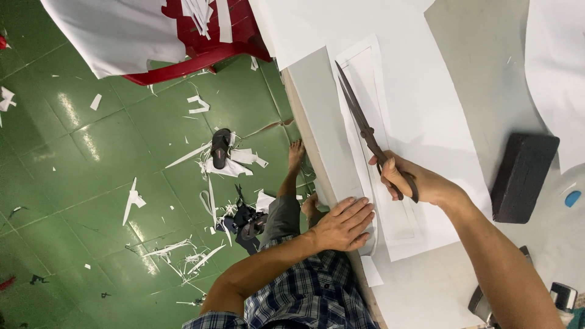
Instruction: The person irons a white fabric strip, then uses shears to cut it into smaller rectangular pieces. The person repeatedly folds and cuts the fabric, discarding offcuts into a red bin. The person also handles a larger white garment at the end.
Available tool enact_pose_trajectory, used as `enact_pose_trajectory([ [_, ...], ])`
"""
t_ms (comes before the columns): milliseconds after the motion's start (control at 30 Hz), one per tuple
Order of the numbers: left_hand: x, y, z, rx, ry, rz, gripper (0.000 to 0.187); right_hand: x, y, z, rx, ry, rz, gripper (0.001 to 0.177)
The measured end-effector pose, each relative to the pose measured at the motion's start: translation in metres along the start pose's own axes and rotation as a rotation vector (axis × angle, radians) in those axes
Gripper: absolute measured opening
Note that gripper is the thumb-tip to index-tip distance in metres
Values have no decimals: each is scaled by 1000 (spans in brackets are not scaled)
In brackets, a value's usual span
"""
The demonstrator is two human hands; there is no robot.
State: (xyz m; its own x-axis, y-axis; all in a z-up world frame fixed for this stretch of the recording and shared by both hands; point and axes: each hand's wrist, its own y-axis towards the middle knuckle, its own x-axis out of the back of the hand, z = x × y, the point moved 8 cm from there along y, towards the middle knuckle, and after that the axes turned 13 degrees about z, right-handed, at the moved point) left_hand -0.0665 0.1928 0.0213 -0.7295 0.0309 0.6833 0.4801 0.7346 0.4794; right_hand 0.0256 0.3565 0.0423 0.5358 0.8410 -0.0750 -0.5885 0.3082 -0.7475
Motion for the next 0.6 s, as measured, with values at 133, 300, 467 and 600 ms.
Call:
enact_pose_trajectory([
  [133, -1, 0, 1, -3, -11, 15, 41, 14, 9, 5, -17, -67, -47, 70],
  [300, 1, 6, 0, 24, 14, 49, 40, 8, 7, -5, -110, -121, -43, 71],
  [467, 21, -6, 17, 44, -17, 128, 37, -32, -38, -51, -129, -130, -57, 88],
  [600, 88, -65, 74, 218, 153, 102, 48, -72, -135, -106, -160, -89, -163, 83],
])
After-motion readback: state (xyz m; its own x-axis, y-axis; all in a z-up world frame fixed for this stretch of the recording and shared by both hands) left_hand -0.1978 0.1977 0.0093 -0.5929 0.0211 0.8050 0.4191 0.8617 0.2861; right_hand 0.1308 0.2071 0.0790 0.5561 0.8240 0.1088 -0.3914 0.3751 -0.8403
